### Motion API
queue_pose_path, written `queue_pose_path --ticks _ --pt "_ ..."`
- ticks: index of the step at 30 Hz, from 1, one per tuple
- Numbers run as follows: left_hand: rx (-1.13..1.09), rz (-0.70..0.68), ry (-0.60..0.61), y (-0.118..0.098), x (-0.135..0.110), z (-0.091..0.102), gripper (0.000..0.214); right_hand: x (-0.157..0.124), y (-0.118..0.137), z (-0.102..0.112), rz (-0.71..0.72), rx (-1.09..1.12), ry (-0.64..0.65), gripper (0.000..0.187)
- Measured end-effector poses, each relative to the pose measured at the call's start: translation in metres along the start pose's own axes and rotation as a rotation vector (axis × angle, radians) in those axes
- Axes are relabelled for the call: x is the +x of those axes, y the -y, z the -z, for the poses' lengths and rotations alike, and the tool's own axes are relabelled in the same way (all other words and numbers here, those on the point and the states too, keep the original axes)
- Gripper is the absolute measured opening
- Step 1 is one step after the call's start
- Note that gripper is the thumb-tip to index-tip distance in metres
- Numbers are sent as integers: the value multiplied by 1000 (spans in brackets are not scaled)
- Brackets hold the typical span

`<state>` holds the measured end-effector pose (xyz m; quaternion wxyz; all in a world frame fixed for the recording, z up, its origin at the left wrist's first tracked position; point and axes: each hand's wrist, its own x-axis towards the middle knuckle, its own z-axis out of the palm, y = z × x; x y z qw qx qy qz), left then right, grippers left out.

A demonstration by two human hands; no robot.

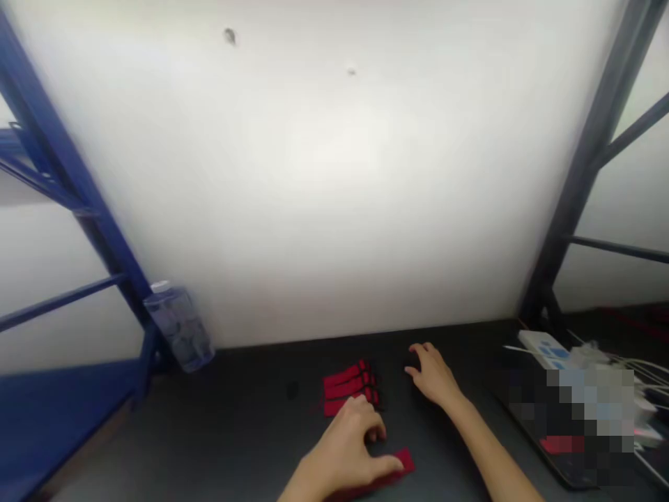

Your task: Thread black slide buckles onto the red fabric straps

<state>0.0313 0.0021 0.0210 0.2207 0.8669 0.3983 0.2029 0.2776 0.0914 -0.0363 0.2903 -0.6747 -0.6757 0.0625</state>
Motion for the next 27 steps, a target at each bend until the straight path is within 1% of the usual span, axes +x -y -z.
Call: queue_pose_path --ticks 2,3,6,8,13,17,19,21,24,27 --pt "1 2 17 -3 0 -7 48 -1 1 -2 29 -15 18 33" --pt "1 4 30 -4 0 -9 48 -1 1 -2 46 -19 27 30" --pt "-5 -13 81 -8 0 -12 40 -3 4 -4 66 -19 47 16" --pt "-19 -13 95 -9 0 -12 37 -4 6 -4 60 -8 56 12" --pt "-60 38 102 -9 1 -11 46 -4 8 -3 51 43 59 18" --pt "-61 85 117 -6 2 -10 37 -4 8 -5 66 97 50 21" --pt "-73 107 129 -4 2 -10 36 -4 8 -6 67 118 42 20" --pt "-103 113 128 -3 2 -10 36 -4 7 -8 65 142 32 19" --pt "-175 128 135 -1 1 -10 32 -3 6 -9 53 188 9 16" --pt "-328 176 138 -1 3 -6 23 0 9 -8 27 314 -8 8"
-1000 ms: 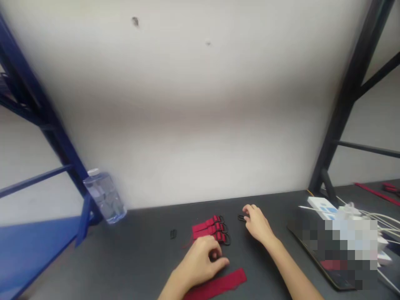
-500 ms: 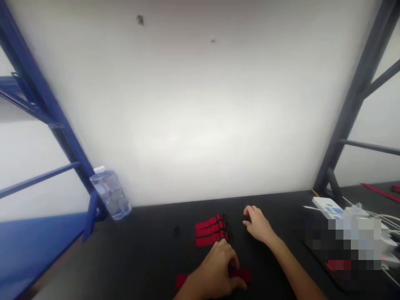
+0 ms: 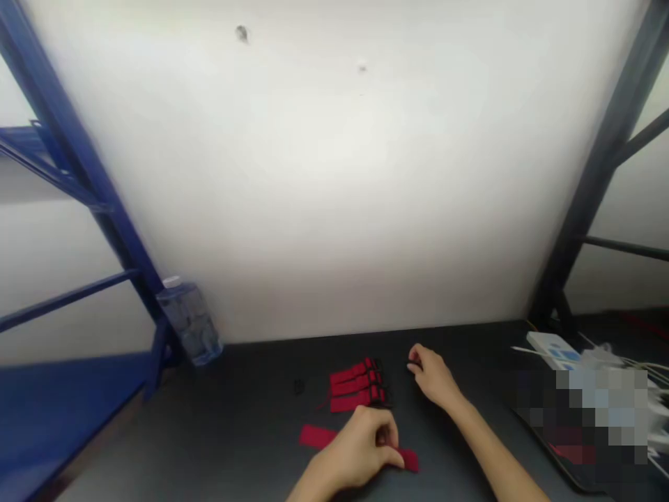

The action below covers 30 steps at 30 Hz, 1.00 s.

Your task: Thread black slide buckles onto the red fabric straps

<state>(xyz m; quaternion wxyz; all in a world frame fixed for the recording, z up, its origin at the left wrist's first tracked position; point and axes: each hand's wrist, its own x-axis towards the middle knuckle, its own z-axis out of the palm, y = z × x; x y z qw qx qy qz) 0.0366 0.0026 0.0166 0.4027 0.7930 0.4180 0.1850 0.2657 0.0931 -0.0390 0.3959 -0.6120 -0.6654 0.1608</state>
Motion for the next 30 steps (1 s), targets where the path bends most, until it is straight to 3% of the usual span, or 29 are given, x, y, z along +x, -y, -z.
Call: queue_pose_path --ticks 4,7,10,16,20,30 --pt "-214 -53 -191 -1 4 11 15 2 16 2 -40 436 29 12" --pt "-316 -61 -369 2 7 23 15 -3 35 2 -53 849 177 26" --pt "-432 -54 -436 9 9 31 23 -12 56 -1 -86 1071 289 30" --pt "-527 -40 -428 15 12 29 27 -26 80 -10 -129 1213 360 31" --pt "-467 -47 -439 15 12 27 26 -27 83 -9 -142 1265 315 30" --pt "-465 -51 -424 14 13 24 25 -32 86 -12 -168 1212 357 30"
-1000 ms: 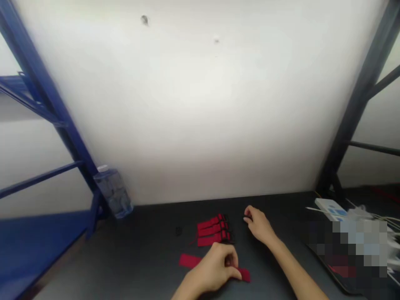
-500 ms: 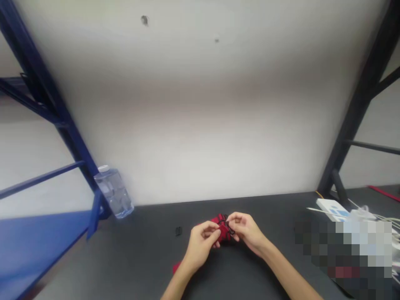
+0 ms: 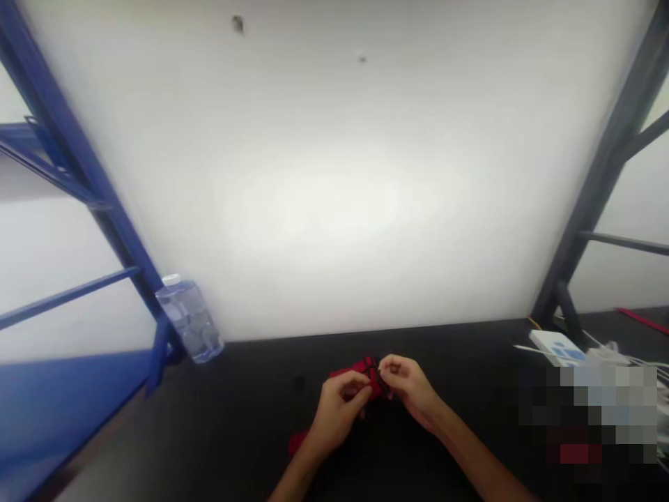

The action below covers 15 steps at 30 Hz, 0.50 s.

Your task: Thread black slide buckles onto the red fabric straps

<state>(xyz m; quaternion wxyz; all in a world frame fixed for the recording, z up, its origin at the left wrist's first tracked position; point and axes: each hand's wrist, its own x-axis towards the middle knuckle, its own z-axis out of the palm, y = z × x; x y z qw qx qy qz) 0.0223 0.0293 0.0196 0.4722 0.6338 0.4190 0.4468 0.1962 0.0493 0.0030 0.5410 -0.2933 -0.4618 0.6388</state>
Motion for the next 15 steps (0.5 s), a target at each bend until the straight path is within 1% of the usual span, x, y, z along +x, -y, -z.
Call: queue_pose_path --ticks 5,10,15 --pt "-18 35 22 -1 -1 0 28 0 -4 -2 -24 -14 33 30" --pt "-104 70 57 -3 0 -1 28 -1 -4 -8 -23 -30 48 33" --pt "-78 82 77 -7 -1 0 28 -1 -5 -10 -30 -22 57 30"
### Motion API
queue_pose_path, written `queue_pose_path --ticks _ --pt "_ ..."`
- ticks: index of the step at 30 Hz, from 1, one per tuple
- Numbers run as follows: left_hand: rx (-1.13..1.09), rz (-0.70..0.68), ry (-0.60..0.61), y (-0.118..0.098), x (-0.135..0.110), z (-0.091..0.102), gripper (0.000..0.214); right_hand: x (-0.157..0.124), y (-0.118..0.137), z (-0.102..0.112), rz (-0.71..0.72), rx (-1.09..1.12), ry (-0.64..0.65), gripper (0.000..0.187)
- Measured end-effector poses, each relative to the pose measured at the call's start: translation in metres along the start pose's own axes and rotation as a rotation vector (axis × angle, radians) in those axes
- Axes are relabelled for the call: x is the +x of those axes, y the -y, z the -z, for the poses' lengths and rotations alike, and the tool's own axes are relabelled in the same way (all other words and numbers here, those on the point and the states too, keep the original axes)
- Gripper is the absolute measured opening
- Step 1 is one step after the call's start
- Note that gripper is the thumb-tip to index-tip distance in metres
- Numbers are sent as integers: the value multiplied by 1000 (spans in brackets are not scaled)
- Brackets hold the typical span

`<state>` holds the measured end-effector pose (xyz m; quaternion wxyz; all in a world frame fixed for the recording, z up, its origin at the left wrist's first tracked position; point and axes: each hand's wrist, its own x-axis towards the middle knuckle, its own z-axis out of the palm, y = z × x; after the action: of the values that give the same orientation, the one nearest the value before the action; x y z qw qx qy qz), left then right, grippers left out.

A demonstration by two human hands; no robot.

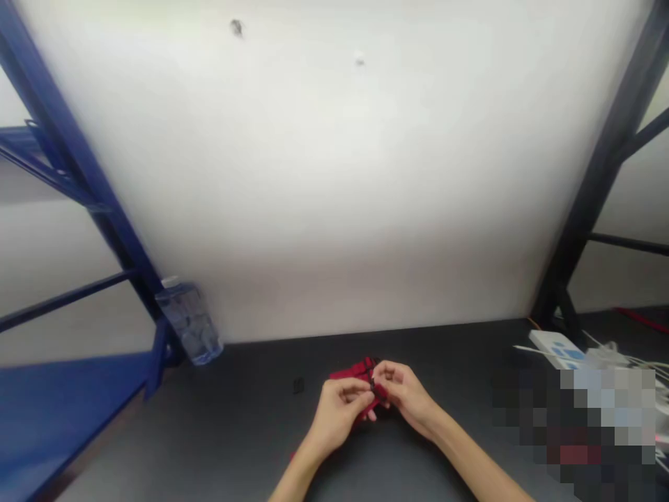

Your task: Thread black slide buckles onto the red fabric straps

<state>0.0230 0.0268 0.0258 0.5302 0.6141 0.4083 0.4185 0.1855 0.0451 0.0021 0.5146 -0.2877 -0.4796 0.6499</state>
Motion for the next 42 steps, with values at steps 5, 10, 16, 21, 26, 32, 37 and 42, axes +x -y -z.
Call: queue_pose_path --ticks 5,10,16,21,26,32,37,42 --pt "-49 31 -27 2 1 0 27 1 -4 0 0 29 -17 33" --pt "-122 2 -100 5 3 2 28 -1 2 2 30 54 28 31" --pt "-137 -23 -115 3 4 3 33 9 1 26 108 -145 -141 32" --pt "-126 -32 -124 7 5 5 35 21 -3 74 52 -576 -501 30" --pt "-118 -50 -115 10 5 4 33 20 -3 100 95 -974 -635 21" --pt "-89 -52 -102 12 6 3 31 14 9 81 260 -1091 -583 21" --pt "-67 -55 -90 15 6 4 29 5 23 46 166 -778 -49 24" --pt "-6 -78 -60 13 4 2 25 -3 24 29 89 -714 177 13"
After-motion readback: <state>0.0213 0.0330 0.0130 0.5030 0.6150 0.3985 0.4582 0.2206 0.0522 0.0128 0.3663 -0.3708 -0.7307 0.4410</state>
